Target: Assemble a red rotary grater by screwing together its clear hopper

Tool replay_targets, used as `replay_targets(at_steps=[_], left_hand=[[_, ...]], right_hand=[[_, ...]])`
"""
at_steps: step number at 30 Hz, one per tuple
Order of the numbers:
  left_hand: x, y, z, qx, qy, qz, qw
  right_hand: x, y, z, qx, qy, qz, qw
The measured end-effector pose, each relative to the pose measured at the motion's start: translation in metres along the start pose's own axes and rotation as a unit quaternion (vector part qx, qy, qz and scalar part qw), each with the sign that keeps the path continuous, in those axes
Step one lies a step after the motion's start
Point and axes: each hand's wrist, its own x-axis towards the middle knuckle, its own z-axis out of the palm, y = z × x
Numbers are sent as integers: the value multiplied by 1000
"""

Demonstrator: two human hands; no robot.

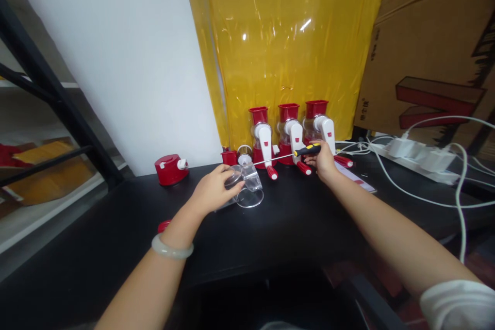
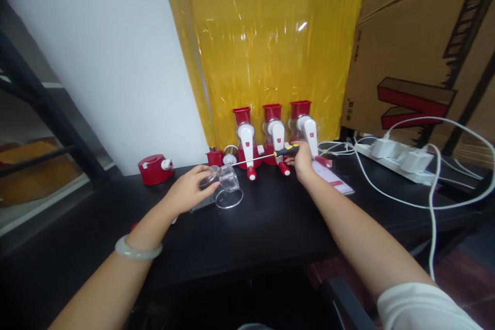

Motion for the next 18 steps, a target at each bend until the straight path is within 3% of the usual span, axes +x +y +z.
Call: replay_targets(at_steps=[4,10,18], left_hand=[[0,0,0,1,-1,-1,1000],[0,1,0,-1,0,-1,1000],[0,-1,1,-2,0,1,1000]], right_hand=[[0,-2,0,44,-18,13,999],[4,0,1,19,-4,11,1000],[6,5,-2,-12,-4,-47,999]])
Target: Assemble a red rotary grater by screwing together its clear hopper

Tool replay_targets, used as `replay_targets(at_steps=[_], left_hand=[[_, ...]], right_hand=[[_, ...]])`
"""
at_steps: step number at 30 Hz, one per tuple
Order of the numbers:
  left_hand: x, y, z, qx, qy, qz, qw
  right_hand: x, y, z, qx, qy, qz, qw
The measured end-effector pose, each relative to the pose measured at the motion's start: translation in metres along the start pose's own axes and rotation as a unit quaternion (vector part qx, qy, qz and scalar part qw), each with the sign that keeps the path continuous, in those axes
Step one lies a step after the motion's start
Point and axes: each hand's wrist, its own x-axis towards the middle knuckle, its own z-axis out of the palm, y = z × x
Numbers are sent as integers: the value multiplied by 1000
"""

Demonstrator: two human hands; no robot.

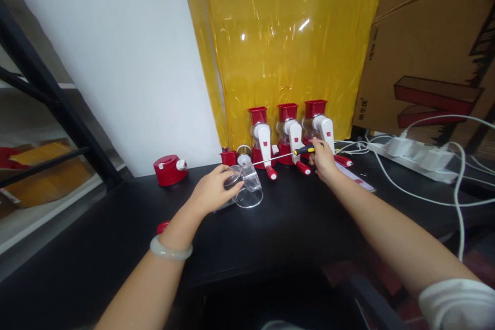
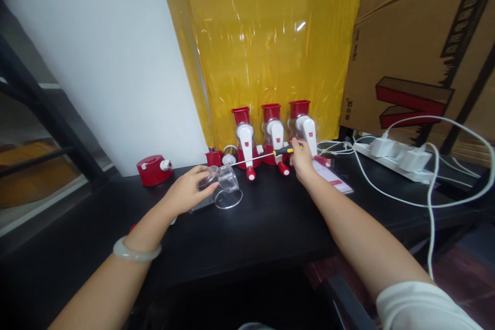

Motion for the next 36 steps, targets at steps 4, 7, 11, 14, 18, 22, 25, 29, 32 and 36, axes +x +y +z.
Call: replay_targets(at_steps=[4,7,11,14,18,22,25,29,32,36], left_hand=[[0,0,0,3,-6,-3,1000],[0,0,0,0,-4,-2,1000],[0,0,-1,-1,-2,-5,1000],[0,0,-1,-3,-3,-4,1000],[0,1,-1,-7,-2,-2,1000],[0,2,-1,-8,-2,-3,1000],[0,2,-1,-8,-2,-4,1000],[0,1,0,-7,0,1,1000],[0,-1,0,-8,-1,2,1000],[0,-1,0,-9,2,3,1000]], right_hand=[[0,-1,0,-13,8,29,999],[-2,-4,2,2,10,64,998],[-5,-9,4,36,-5,90,995],[-6,-11,5,38,-4,94,995],[-9,-12,5,10,-1,69,998],[-11,-13,5,-10,-12,65,998],[-10,-13,5,18,-16,92,995],[-9,-12,5,55,-16,90,994],[-9,-12,5,45,-16,92,995],[-8,-11,5,25,-16,85,996]])
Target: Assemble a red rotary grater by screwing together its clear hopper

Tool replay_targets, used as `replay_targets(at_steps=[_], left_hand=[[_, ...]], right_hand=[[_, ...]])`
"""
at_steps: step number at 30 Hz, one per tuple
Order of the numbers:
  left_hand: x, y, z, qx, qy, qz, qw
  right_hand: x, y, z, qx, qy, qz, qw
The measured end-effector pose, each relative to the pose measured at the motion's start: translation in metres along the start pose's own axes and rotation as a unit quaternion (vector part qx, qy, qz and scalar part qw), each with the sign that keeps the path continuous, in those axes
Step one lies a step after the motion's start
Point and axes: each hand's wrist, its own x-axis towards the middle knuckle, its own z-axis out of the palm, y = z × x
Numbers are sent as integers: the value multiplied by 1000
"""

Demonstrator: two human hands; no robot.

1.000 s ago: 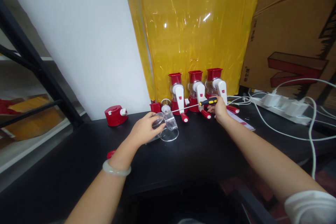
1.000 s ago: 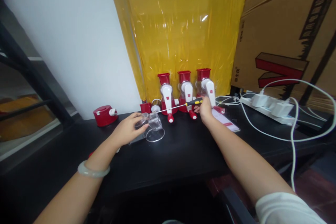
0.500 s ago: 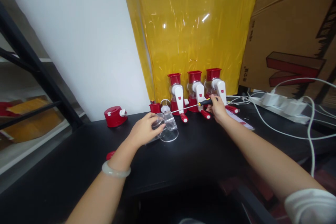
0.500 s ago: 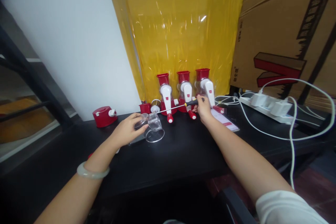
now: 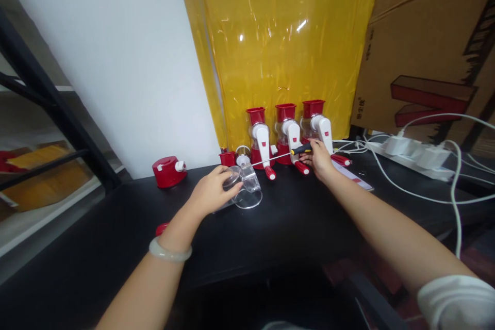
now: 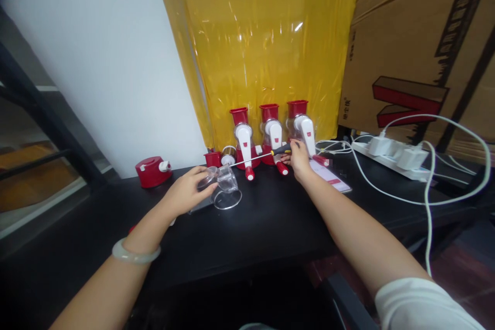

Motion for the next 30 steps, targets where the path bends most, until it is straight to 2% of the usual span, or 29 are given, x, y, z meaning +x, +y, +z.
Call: replay_targets(at_steps=[5,13,24,30], left_hand=[[0,1,0,-1,-1,-3,1000],[0,0,1,2,-1,1,1000],[0,2,-1,-1,0,-1,1000],[0,2,-1,-1,-2,-2,1000]], right_hand=[[0,2,-1,-7,-2,-25,1000],[2,1,-1,37,-10,-5,999],[-5,-1,2,-2,8,-21,1000],[-2,0,0,32,-1,-12,999]])
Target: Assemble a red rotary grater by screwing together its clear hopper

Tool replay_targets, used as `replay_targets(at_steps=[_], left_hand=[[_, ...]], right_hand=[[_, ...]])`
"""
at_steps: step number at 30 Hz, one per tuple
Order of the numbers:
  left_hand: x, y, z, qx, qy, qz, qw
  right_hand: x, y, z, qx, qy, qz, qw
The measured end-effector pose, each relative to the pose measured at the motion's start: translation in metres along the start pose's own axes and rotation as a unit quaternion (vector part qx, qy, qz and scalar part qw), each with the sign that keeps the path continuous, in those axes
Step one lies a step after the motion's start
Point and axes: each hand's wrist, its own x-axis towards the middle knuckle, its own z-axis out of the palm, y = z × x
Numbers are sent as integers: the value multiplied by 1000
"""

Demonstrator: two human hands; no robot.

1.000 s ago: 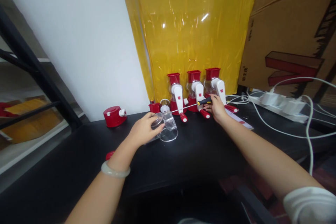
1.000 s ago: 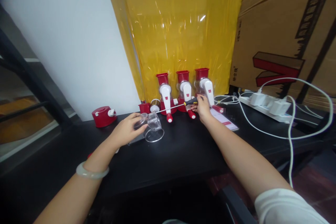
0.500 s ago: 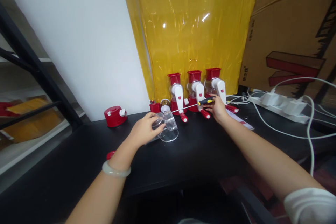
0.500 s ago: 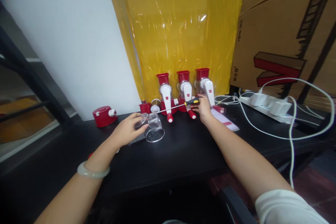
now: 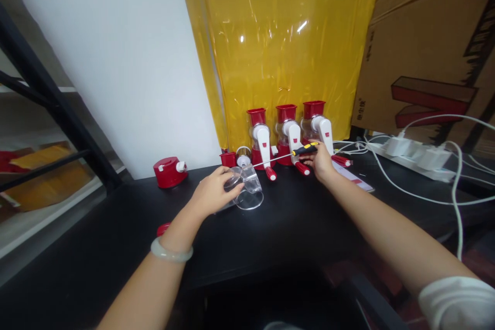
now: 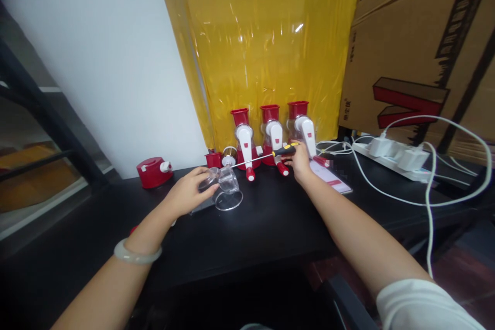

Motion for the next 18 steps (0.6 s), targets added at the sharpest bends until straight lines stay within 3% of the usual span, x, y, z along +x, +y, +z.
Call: replay_targets(at_steps=[18], left_hand=[[1,2,0,7,7,2,1000]], right_hand=[[3,3,-2,-53,10,-55,997]])
